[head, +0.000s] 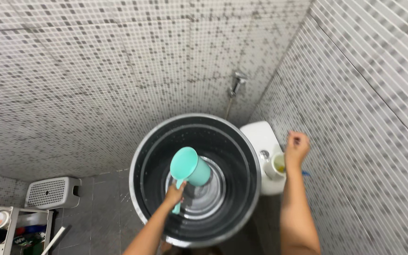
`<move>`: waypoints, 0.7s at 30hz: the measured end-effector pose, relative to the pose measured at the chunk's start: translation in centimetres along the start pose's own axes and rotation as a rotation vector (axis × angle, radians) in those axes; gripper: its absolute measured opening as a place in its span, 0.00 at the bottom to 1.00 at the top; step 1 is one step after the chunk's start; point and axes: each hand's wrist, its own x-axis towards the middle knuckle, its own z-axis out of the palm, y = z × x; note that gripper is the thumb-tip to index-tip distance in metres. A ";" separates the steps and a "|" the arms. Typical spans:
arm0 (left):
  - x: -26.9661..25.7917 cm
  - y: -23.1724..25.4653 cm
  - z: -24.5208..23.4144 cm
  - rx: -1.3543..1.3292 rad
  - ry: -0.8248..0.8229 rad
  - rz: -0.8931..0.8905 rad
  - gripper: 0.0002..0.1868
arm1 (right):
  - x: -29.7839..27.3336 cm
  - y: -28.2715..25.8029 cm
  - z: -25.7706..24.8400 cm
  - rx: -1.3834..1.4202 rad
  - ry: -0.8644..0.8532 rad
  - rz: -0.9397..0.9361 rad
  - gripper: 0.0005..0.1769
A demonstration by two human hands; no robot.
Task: The person scrubs the inside of a large metal container with a brush, then rinses it using a handheld shower head. They also scrub and rinse a light blue plastic scoop before placing it on a nearby stool.
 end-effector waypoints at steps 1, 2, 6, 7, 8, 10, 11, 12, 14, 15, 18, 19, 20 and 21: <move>0.0 0.0 0.1 -0.012 0.010 -0.003 0.30 | 1.7 0.0 3.2 0.195 -0.054 0.046 0.12; -0.1 -0.1 0.3 -0.024 0.021 -0.006 0.29 | 3.6 0.0 6.2 0.197 -0.128 0.075 0.12; -0.6 -0.9 0.2 -0.214 0.067 0.027 0.25 | 10.2 -1.1 18.9 0.155 -0.202 0.037 0.13; -0.6 -1.1 -0.1 -0.220 0.074 0.021 0.26 | 11.7 -1.4 21.7 0.203 -0.177 -0.041 0.21; -1.0 -1.5 -0.4 -0.227 0.081 0.015 0.28 | 12.7 -1.6 24.0 0.252 -0.151 -0.118 0.32; -1.4 -2.2 -1.2 -0.260 0.102 -0.012 0.29 | 14.0 -1.7 27.4 0.328 -0.364 0.054 0.36; -1.8 -2.7 -1.6 -0.286 0.115 -0.032 0.28 | 14.4 -1.7 28.6 0.360 -0.473 0.138 0.38; -2.2 -3.2 -2.0 -0.313 0.128 -0.051 0.27 | 14.6 -1.7 29.7 0.358 -0.558 0.247 0.34; -2.4 -3.7 -3.0 -0.329 0.159 -0.092 0.26 | 15.1 -1.9 31.0 0.342 -0.729 0.465 0.25; -2.5 -4.0 -3.3 -0.337 0.169 -0.117 0.25 | 15.3 -2.0 30.9 0.319 -0.664 0.444 0.25; -3.1 -4.4 -4.3 -0.261 0.186 -0.164 0.25 | 16.4 -3.9 29.4 0.246 -0.529 0.362 0.22; -3.4 -4.5 -4.5 -0.275 0.180 -0.157 0.25 | 17.5 -5.0 28.3 0.214 -0.528 0.324 0.20; -3.6 -4.5 -4.7 -0.290 0.173 -0.150 0.26 | 18.3 -6.7 27.6 0.499 -0.545 0.291 0.23; -3.9 -4.5 -4.7 -0.303 0.162 -0.142 0.26 | 19.3 -8.4 26.2 0.780 -0.553 0.256 0.28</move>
